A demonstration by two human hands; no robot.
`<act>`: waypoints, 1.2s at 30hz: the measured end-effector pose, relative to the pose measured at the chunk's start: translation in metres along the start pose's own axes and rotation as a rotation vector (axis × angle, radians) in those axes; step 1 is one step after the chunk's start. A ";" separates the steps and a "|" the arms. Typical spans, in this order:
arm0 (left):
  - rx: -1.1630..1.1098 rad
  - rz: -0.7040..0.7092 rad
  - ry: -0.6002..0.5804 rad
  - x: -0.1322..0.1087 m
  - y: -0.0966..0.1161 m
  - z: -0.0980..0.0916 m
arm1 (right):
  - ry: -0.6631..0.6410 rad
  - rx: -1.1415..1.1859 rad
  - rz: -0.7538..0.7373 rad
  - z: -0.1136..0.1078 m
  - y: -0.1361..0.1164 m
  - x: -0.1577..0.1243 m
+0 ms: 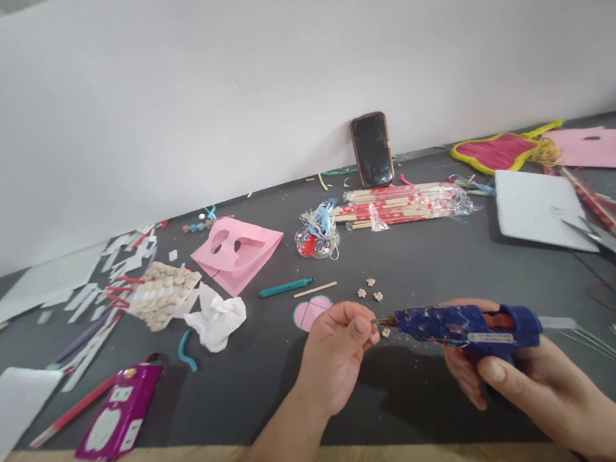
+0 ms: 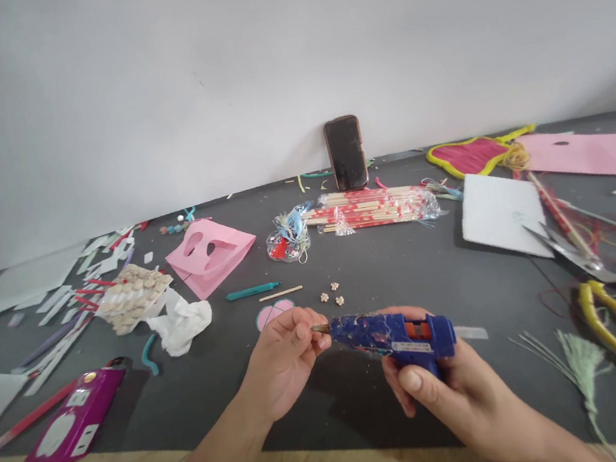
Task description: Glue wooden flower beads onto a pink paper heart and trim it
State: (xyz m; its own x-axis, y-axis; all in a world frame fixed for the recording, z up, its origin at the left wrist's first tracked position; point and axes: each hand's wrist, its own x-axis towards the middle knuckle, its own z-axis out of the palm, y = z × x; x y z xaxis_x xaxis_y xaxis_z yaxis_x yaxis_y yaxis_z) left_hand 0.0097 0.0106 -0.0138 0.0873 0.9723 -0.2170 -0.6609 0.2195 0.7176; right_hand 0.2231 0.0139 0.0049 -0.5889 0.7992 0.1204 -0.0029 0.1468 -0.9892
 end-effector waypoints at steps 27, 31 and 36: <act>-0.009 0.013 -0.027 0.001 -0.002 -0.001 | -0.009 0.002 0.032 -0.002 0.009 -0.005; -0.005 0.011 -0.027 0.001 -0.001 -0.002 | -0.003 0.019 0.029 -0.002 0.010 -0.006; 0.002 0.012 -0.030 0.001 -0.002 -0.003 | -0.002 0.020 0.037 -0.002 0.011 -0.008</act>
State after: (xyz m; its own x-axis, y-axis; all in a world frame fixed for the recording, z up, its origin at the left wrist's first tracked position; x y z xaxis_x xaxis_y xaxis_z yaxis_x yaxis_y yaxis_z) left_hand 0.0092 0.0113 -0.0174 0.1014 0.9769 -0.1882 -0.6603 0.2075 0.7218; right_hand 0.2296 0.0105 -0.0066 -0.5907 0.8025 0.0839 0.0022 0.1056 -0.9944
